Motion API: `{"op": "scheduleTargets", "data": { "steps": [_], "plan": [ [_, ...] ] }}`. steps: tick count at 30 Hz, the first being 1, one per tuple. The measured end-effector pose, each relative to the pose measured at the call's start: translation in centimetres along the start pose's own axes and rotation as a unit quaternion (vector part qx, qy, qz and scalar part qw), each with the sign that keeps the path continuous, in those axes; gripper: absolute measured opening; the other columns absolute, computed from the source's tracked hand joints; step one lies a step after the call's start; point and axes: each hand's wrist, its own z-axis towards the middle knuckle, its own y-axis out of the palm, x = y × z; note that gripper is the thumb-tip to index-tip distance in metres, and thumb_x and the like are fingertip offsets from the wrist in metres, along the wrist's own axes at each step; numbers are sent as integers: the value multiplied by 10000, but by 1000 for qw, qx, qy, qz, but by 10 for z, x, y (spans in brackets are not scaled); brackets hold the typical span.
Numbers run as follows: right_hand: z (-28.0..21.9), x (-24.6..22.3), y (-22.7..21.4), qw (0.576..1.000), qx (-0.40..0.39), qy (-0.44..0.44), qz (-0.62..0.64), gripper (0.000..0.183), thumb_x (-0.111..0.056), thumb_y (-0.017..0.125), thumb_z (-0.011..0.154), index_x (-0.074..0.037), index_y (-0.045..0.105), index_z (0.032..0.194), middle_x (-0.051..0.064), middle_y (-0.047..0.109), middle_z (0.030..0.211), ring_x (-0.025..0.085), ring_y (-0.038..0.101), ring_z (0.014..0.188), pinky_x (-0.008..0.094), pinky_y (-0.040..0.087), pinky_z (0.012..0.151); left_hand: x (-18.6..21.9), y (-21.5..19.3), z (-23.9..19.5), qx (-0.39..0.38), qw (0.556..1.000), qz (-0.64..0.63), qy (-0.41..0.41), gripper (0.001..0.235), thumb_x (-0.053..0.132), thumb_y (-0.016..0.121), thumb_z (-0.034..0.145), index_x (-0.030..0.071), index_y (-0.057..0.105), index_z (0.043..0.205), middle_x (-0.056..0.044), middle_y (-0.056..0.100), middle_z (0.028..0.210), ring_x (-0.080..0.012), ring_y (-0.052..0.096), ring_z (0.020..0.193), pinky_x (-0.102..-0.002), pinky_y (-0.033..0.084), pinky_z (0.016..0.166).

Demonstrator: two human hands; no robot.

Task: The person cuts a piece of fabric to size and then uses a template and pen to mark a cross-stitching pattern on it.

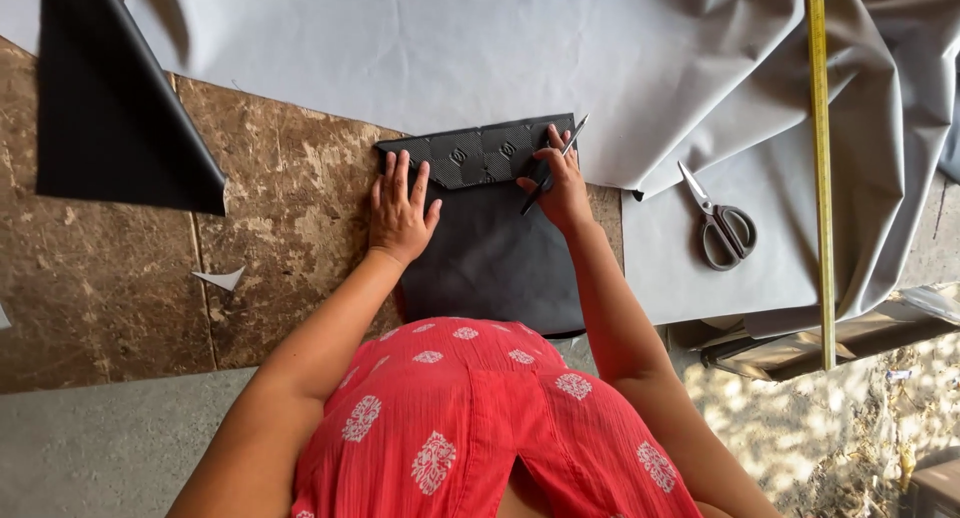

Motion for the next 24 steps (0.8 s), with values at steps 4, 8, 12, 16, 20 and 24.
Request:
{"op": "scheduleTargets", "data": {
  "steps": [4, 8, 12, 16, 20, 24],
  "plan": [
    [0, 0, -1, 1000, -18, 5, 19, 489, -398, 863, 868, -162, 582, 1191, 132, 351, 1656, 490, 261, 1502, 712, 252, 1155, -1, 2, 0, -17, 1000, -5, -1, 607, 447, 503, 1046, 101, 477, 1544, -270, 343, 1605, -424, 341, 1508, -536, 365, 1107],
    [3, -9, -3, 1000, -9, 8, 20, 484, -354, 873, 860, -150, 581, 1188, 134, 365, 1648, 487, 279, 1496, 714, 250, 1158, -1, 2, 0, -23, 1000, -11, -6, 621, 446, 506, 1051, 101, 451, 1563, -269, 320, 1618, -421, 323, 1516, -541, 342, 1119],
    [2, -7, -4, 999, -28, 14, 10, 500, -379, 859, 878, -150, 562, 1208, 124, 341, 1660, 469, 267, 1506, 703, 251, 1168, -1, 4, 0, -30, 999, -13, -8, 629, 446, 503, 1051, 105, 436, 1575, -264, 297, 1632, -417, 302, 1527, -543, 331, 1128],
    [1, -10, -4, 1000, -19, 22, 7, 483, -390, 863, 867, -171, 573, 1186, 106, 357, 1656, 471, 276, 1503, 706, 258, 1164, 0, 6, -1, -15, 1000, -7, -5, 634, 448, 517, 1038, 97, 458, 1562, -268, 325, 1617, -423, 315, 1519, -543, 331, 1120],
    [3, -6, -1, 999, -28, 28, -8, 526, -450, 867, 858, -175, 567, 1192, 105, 348, 1659, 469, 261, 1509, 707, 249, 1170, 0, 7, -1, -8, 1000, -10, -9, 647, 433, 554, 1021, 84, 462, 1557, -275, 326, 1615, -437, 316, 1514, -549, 341, 1117],
    [4, -6, 2, 999, -16, 31, -15, 527, -456, 867, 848, -183, 572, 1187, 92, 359, 1656, 466, 266, 1508, 705, 245, 1172, 0, 5, -1, -5, 1000, -5, -9, 660, 440, 549, 1022, 78, 447, 1564, -280, 321, 1616, -440, 310, 1516, -547, 340, 1122]
  ]
}}
